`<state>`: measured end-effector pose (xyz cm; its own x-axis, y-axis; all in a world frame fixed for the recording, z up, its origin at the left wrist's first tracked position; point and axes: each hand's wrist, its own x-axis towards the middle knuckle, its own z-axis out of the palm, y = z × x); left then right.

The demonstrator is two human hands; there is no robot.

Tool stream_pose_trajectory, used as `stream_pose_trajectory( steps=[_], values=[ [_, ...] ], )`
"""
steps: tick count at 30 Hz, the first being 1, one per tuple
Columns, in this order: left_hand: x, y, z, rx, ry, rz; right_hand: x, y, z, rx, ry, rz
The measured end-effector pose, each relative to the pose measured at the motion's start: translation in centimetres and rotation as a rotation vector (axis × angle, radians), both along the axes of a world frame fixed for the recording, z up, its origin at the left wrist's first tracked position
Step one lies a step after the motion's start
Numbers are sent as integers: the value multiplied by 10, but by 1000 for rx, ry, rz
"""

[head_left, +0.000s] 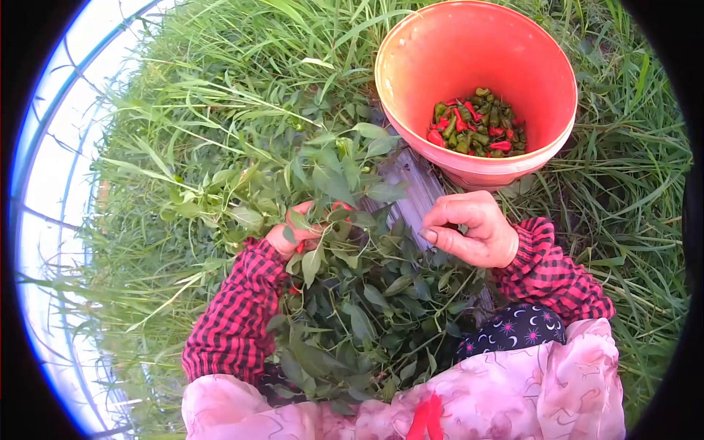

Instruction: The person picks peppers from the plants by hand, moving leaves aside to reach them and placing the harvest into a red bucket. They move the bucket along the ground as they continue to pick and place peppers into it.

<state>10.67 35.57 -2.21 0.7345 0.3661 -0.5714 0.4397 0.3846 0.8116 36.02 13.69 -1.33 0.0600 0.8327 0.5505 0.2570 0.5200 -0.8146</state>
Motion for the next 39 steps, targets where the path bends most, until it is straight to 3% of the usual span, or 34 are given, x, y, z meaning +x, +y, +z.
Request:
stream_pose_trajectory(
  steps=[2,4,8,10,11,14,16,17,18,19,20,21,22,23,24,26,27,28,30,31,32,34,35,36,39],
  values=[
    [-19,3,-11,-2,-134,42,-8,7,-22,-132,50,22],
    [-35,10,-15,0,-272,85,-12,12,-45,-514,336,121],
    [-63,19,-15,-38,-151,139,-18,30,-55,-599,374,166],
    [-60,14,-2,-82,-164,158,-21,49,-49,-597,398,187],
    [-81,32,-38,4,-273,147,-25,61,-45,-581,410,180],
    [-55,18,-20,-102,-305,67,-41,96,-32,-610,437,213],
    [-42,6,-9,-65,-292,85,-60,120,-34,-367,276,263],
    [-42,9,-14,-5,-203,75,-66,125,-32,-491,367,416],
    [-43,10,-18,55,-113,68,-76,127,-35,-374,369,393],
    [-29,-6,-8,-40,-332,68,-81,132,-41,-385,404,345],
    [-32,-5,-11,-45,-338,72,-84,135,-47,-397,438,297],
    [-36,0,-16,-110,-183,113,-81,135,-50,-402,431,297],
    [-41,4,-21,-172,-27,152,-75,134,-52,-599,996,565],
    [-46,7,-27,-117,-154,19,-71,135,-54,-776,1571,828],
    [-46,5,-27,-118,-156,17,-71,135,-56,-776,1570,825],
    [-44,0,-27,24,-183,-3,-74,135,-61,-879,1464,474],
    [-42,-2,-31,18,-198,22,-74,133,-62,-566,911,491],
    [-41,-1,-33,15,-198,17,-76,128,-47,-228,452,321],
    [-41,7,-36,-230,-245,-56,-60,113,-13,-314,28,294],
    [-49,6,-39,-83,-297,-80,-62,117,-17,-582,488,472],
    [-53,8,-42,-77,-296,-60,-60,109,-15,-581,488,470],
    [-55,12,-43,-207,-297,8,-57,88,-5,-464,330,189],
    [-56,14,-44,-277,-303,35,-53,95,0,-734,613,502],
    [-59,17,-45,-341,-315,56,-37,89,12,-857,596,360],
    [-62,23,-50,-496,-343,96,0,89,7,-766,765,510]
  ],
)
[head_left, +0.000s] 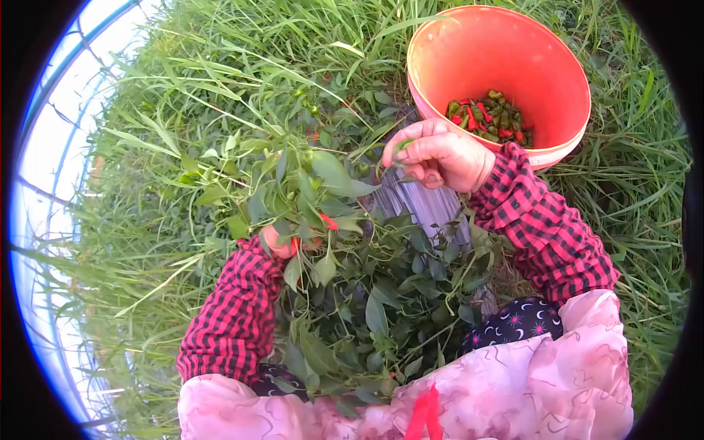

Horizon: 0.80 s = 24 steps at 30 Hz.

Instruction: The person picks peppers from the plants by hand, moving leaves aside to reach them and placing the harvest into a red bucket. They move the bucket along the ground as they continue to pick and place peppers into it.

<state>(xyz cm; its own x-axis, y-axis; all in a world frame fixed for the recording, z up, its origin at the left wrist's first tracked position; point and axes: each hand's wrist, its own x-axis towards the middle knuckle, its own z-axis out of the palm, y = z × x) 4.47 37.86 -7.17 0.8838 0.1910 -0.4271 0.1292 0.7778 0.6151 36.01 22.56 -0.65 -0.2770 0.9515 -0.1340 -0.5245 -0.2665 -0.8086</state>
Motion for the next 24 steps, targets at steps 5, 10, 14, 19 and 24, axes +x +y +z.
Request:
stream_pose_trajectory(
  steps=[5,10,14,19,24],
  values=[
    [-3,-2,-8,0,69,193,-21,11,-39,-110,-18,-11],
    [8,-9,6,14,73,52,-74,24,-51,82,-202,-45],
    [17,-16,2,107,155,53,-77,25,-55,411,-480,-198],
    [34,-18,18,218,349,-189,-55,22,-57,1208,-1381,-462],
    [36,-16,6,431,362,-149,-34,17,-66,164,-247,-23]
  ],
)
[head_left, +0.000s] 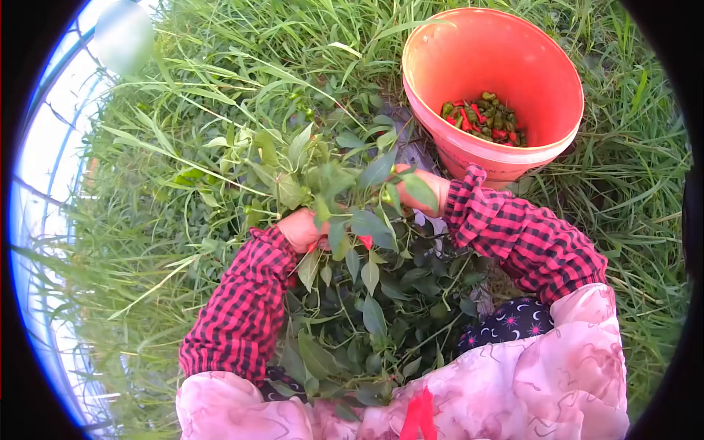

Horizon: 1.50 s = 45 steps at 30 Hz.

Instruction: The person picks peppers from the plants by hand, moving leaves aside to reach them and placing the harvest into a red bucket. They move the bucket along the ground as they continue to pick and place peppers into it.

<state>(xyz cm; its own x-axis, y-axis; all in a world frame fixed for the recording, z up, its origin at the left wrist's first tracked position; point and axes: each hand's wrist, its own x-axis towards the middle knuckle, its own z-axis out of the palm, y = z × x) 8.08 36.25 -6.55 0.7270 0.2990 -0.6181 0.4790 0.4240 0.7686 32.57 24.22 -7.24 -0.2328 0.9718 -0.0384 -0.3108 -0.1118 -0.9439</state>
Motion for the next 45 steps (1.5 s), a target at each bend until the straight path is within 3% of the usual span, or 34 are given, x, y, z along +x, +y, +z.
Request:
stream_pose_trajectory(
  steps=[1,4,5,9,11,13,14,16,17,19,21,22,23,25,26,27,29,30,32,33,35,36,39,40,41,43,45],
  values=[
    [3,-3,8,-42,19,-42,5,-7,10,-252,174,3],
    [-1,-11,18,-172,-49,51,40,-22,21,-221,223,113],
    [-3,-10,20,-267,-131,53,33,-32,34,-233,121,72],
    [19,-24,34,-148,-45,189,27,-36,31,-185,-54,-118],
    [23,-32,39,-99,-124,267,32,-42,42,-33,76,-225],
    [13,-12,22,-118,-226,169,42,-53,61,55,376,31],
    [9,-6,13,-329,-292,186,46,-56,67,129,479,126],
    [13,-12,16,-273,-261,197,53,-60,76,217,609,207],
    [15,-14,17,-217,-230,200,54,-59,82,227,569,242],
    [21,-19,16,-231,-262,177,38,-57,85,60,113,117],
    [26,-31,19,-58,-251,269,-2,-35,38,298,-394,-146],
    [21,-28,12,-269,-273,218,-18,-36,23,326,-486,-212],
    [23,-37,16,-267,-272,213,-29,-38,15,356,-579,-277],
    [30,-59,29,-32,-273,-17,-39,-39,12,606,-789,-399],
    [19,-44,2,-112,-172,-2,-46,-35,-1,676,-969,-336],
    [13,-55,21,112,-304,-38,-40,-41,27,458,-1204,7],
    [-2,-42,-3,-108,-219,74,-50,-42,8,428,-825,-130],
    [1,-44,1,-109,-220,73,-53,-44,4,427,-826,-131],
    [12,-50,8,339,-145,-183,-56,-49,-1,428,-652,-260],
    [12,-51,6,337,-148,-191,-57,-49,-6,424,-655,-267],
    [7,-54,-6,72,-132,-78,-60,-44,-20,424,-856,-225],
    [6,-53,-10,175,-172,-111,-63,-44,-25,294,-806,-167],
    [-5,-57,-16,97,-164,-128,-56,-45,-40,315,-638,-38],
    [-7,-59,-17,214,-132,-146,-46,-55,-1,301,-794,-10],
    [-9,-58,-20,213,-132,-145,-44,-56,10,299,-794,-9],
    [-4,-55,-15,524,-49,-325,-43,-54,24,297,-985,81],
    [0,-59,-9,488,-63,-344,-41,-51,37,267,-1072,155]
  ],
)
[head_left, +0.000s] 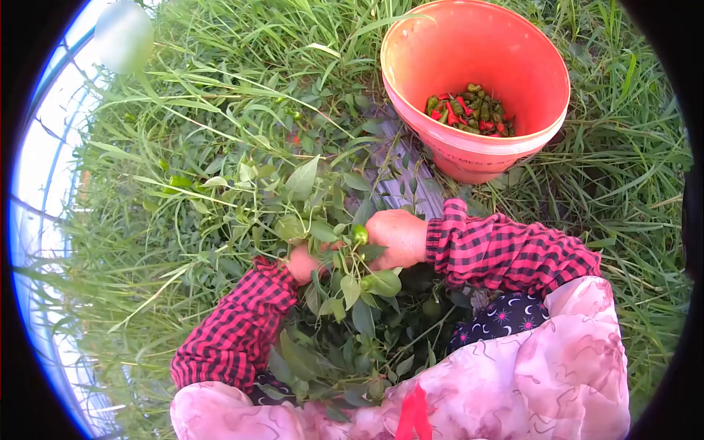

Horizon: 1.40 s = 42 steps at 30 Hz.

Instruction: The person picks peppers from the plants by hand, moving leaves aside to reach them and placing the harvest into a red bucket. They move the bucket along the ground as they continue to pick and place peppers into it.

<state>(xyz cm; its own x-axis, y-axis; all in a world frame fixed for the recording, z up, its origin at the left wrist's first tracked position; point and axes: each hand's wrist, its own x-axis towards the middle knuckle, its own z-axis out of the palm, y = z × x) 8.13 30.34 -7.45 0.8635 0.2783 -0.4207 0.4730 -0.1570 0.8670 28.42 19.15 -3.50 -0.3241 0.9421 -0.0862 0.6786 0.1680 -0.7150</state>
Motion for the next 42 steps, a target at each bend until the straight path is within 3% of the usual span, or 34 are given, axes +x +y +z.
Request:
stream_pose_trajectory(
  steps=[2,3,6,7,10,11,12,13,14,15,17,19,21,22,24,25,26,27,28,30,32,33,34,35,37,39,40,42],
  values=[
    [5,-2,6,-266,-66,108,4,2,7,-75,24,33],
    [8,-5,9,-244,-123,91,3,11,3,-229,29,80],
    [9,-6,17,1,-115,-60,8,13,2,-90,7,224],
    [7,-1,18,-90,28,-29,10,11,7,-92,4,227],
    [-13,15,15,-218,69,171,24,1,36,-126,-262,119],
    [-23,20,27,-447,-90,202,37,-5,39,-73,-289,66],
    [-40,31,14,-1077,-264,267,46,-17,47,54,-206,-62],
    [-35,29,38,-653,-24,193,51,-29,65,110,58,-256],
    [-37,26,48,-440,90,164,55,-31,72,419,294,-359],
    [-38,23,59,-242,217,126,65,-28,82,716,256,-454],
    [-52,23,36,-13,53,172,101,-21,93,893,38,-653],
    [-71,32,7,227,-118,220,136,-19,86,799,-525,-674],
    [-89,52,-8,-520,-172,567,129,-19,86,856,-543,-689],
    [-92,57,-13,-521,-175,575,122,-20,85,908,-561,-706],
    [-66,49,15,-592,-276,542,91,-20,81,733,-48,-477],
    [-58,43,25,-583,-372,526,70,-13,66,444,354,-391],
    [-70,51,6,-580,-372,525,57,3,41,289,419,-294],
    [-92,64,-29,-699,-429,639,45,22,7,204,424,-339],
    [-90,65,-25,-704,-397,597,36,42,-28,120,428,-384],
    [-79,57,-5,-707,-367,552,21,79,-73,-1,79,-475],
    [-66,45,13,-975,-400,591,8,105,-104,41,177,-549],
    [-83,49,-9,-874,-472,564,5,115,-119,42,178,-549],
    [-75,40,6,-871,-472,565,4,124,-128,-68,356,-540],
    [-67,30,22,-689,-198,716,3,132,-138,-177,533,-525],
    [-78,34,16,94,68,263,0,118,-120,-188,558,-474],
    [-71,38,7,-82,134,120,1,88,-90,-63,524,-331],
    [-68,36,8,-338,104,214,5,72,-60,-102,403,-276],
    [-61,33,9,-848,72,452,9,58,-54,-280,353,-147]
  ],
)
